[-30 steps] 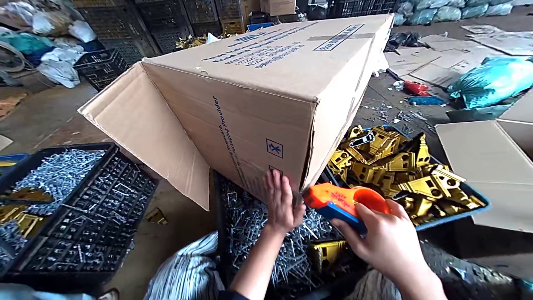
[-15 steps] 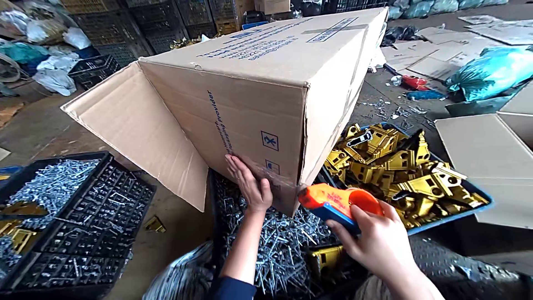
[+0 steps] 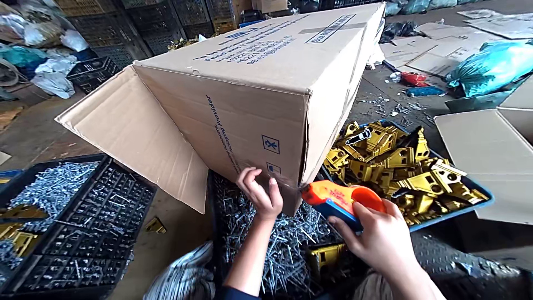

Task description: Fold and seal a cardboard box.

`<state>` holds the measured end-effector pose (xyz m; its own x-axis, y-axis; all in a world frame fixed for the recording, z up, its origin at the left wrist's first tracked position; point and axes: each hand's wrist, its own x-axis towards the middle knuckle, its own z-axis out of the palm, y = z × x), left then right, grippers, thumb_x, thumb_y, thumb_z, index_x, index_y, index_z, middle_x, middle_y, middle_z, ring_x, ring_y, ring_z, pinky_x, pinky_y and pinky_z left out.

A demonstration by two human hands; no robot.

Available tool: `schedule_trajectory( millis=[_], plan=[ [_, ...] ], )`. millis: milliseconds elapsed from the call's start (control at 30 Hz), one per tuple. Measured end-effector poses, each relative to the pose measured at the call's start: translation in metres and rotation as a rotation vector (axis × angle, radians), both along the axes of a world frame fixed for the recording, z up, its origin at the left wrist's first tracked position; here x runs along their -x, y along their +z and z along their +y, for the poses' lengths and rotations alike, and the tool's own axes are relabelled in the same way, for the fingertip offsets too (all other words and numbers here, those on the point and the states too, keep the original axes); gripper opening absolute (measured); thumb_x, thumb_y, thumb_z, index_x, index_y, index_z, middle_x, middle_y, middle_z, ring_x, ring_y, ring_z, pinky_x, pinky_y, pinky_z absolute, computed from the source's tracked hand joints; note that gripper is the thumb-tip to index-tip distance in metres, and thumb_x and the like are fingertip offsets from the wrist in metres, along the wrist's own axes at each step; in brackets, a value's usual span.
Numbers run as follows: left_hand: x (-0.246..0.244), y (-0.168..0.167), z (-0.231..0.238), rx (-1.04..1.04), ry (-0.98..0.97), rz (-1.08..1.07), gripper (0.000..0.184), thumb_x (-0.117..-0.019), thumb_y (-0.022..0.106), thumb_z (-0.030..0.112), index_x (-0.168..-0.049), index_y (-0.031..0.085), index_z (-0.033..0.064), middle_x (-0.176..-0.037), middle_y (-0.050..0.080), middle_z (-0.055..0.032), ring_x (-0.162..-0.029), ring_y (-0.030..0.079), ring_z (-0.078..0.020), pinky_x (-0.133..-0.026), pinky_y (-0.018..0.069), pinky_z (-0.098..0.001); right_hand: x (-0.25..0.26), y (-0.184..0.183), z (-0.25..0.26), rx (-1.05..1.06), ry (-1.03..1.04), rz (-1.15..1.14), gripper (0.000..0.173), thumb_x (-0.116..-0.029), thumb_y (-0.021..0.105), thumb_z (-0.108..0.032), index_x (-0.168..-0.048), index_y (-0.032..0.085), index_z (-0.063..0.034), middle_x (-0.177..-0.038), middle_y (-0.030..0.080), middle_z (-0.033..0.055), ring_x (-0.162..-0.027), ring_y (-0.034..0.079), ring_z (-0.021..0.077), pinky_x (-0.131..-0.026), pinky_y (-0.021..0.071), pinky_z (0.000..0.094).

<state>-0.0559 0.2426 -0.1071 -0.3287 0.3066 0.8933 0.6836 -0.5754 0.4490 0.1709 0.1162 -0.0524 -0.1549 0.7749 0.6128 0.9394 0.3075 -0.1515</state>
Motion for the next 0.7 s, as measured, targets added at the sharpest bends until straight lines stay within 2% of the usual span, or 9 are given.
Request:
schedule_trajectory(
  millis=[133, 267, 333, 433, 500, 567, 633, 700],
  plan=[
    [0.014, -0.001, 0.017, 0.091, 0.063, -0.019, 0.036, -0.0968, 0.045, 0.024, -0.121, 0.054, -0.0007, -0.128, 0.054, -0.0188, -0.128, 0.049, -0.0293, -0.113, 0.0360, -0.0410, -0.001, -0.001, -0.001, -0.006, 0.006, 0.008, 0.068, -0.0991, 0.039, -0.066, -0.071, 0.062, -0.0084, -0.053, 0.057, 0.0065, -0.053, 0.062, 0.0260, -0.081, 0.0488, 0.0601],
    [0.018, 0.003, 0.010, 0.041, -0.012, 0.148, 0.037, -0.0986, 0.047, 0.033, -0.117, 0.057, 0.0023, -0.125, 0.056, -0.0186, -0.124, 0.052, -0.0292, -0.109, 0.0406, -0.0426, 0.000, -0.002, 0.000, -0.001, 0.013, 0.010, 0.069, -0.0992, 0.038, -0.067, -0.072, 0.062, -0.0078, -0.054, 0.058, 0.0079, -0.054, 0.063, 0.0268, -0.080, 0.0486, 0.0595],
    [0.024, 0.009, 0.017, 0.056, 0.009, 0.118, 0.037, -0.0973, 0.050, 0.028, -0.119, 0.058, -0.0016, -0.128, 0.056, -0.0223, -0.126, 0.052, -0.0326, -0.109, 0.0409, -0.0447, -0.002, -0.002, 0.000, -0.001, 0.009, 0.014, 0.069, -0.0992, 0.039, -0.067, -0.072, 0.062, -0.0074, -0.054, 0.058, 0.0080, -0.054, 0.063, 0.0268, -0.080, 0.0489, 0.0592],
    [0.023, 0.013, 0.017, 0.024, -0.012, 0.206, 0.038, -0.0982, 0.049, 0.031, -0.121, 0.056, 0.0012, -0.129, 0.054, -0.0202, -0.126, 0.051, -0.0314, -0.109, 0.0405, -0.0429, -0.003, -0.004, -0.001, -0.003, -0.001, 0.020, 0.069, -0.0989, 0.039, -0.067, -0.072, 0.062, -0.0079, -0.054, 0.058, 0.0071, -0.053, 0.063, 0.0262, -0.080, 0.0489, 0.0595],
    [0.021, 0.009, 0.013, 0.037, -0.048, 0.242, 0.038, -0.0983, 0.048, 0.034, -0.119, 0.058, 0.0038, -0.126, 0.058, -0.0177, -0.123, 0.054, -0.0295, -0.107, 0.0424, -0.0434, -0.002, -0.004, -0.001, 0.009, -0.001, 0.020, 0.069, -0.0986, 0.039, -0.067, -0.072, 0.063, -0.0078, -0.055, 0.059, 0.0072, -0.054, 0.064, 0.0263, -0.080, 0.0493, 0.0600],
    [0.025, 0.004, 0.013, 0.079, -0.049, 0.229, 0.039, -0.0983, 0.049, 0.031, -0.122, 0.058, 0.0011, -0.127, 0.057, -0.0198, -0.124, 0.054, -0.0317, -0.108, 0.0426, -0.0452, -0.003, -0.003, -0.002, 0.009, -0.004, 0.020, 0.068, -0.0982, 0.040, -0.066, -0.072, 0.063, -0.0076, -0.055, 0.059, 0.0074, -0.055, 0.064, 0.0266, -0.080, 0.0492, 0.0597],
    [0.024, -0.003, 0.007, 0.080, -0.084, 0.340, 0.041, -0.0991, 0.048, 0.034, -0.120, 0.061, 0.0010, -0.127, 0.058, -0.0217, -0.124, 0.055, -0.0349, -0.107, 0.0436, -0.0484, -0.006, -0.002, -0.002, 0.002, -0.017, 0.025, 0.068, -0.0986, 0.039, -0.066, -0.073, 0.063, -0.0075, -0.055, 0.059, 0.0078, -0.055, 0.064, 0.0269, -0.080, 0.0494, 0.0597],
    [0.015, -0.005, -0.004, 0.021, -0.159, 0.468, 0.038, -0.0999, 0.045, 0.043, -0.115, 0.062, 0.0128, -0.123, 0.061, -0.0105, -0.122, 0.055, -0.0263, -0.107, 0.0413, -0.0443, -0.009, -0.002, -0.003, 0.003, -0.027, 0.029, 0.068, -0.0986, 0.039, -0.066, -0.073, 0.063, -0.0073, -0.056, 0.060, 0.0082, -0.056, 0.064, 0.0270, -0.080, 0.0492, 0.0600]
  ],
)
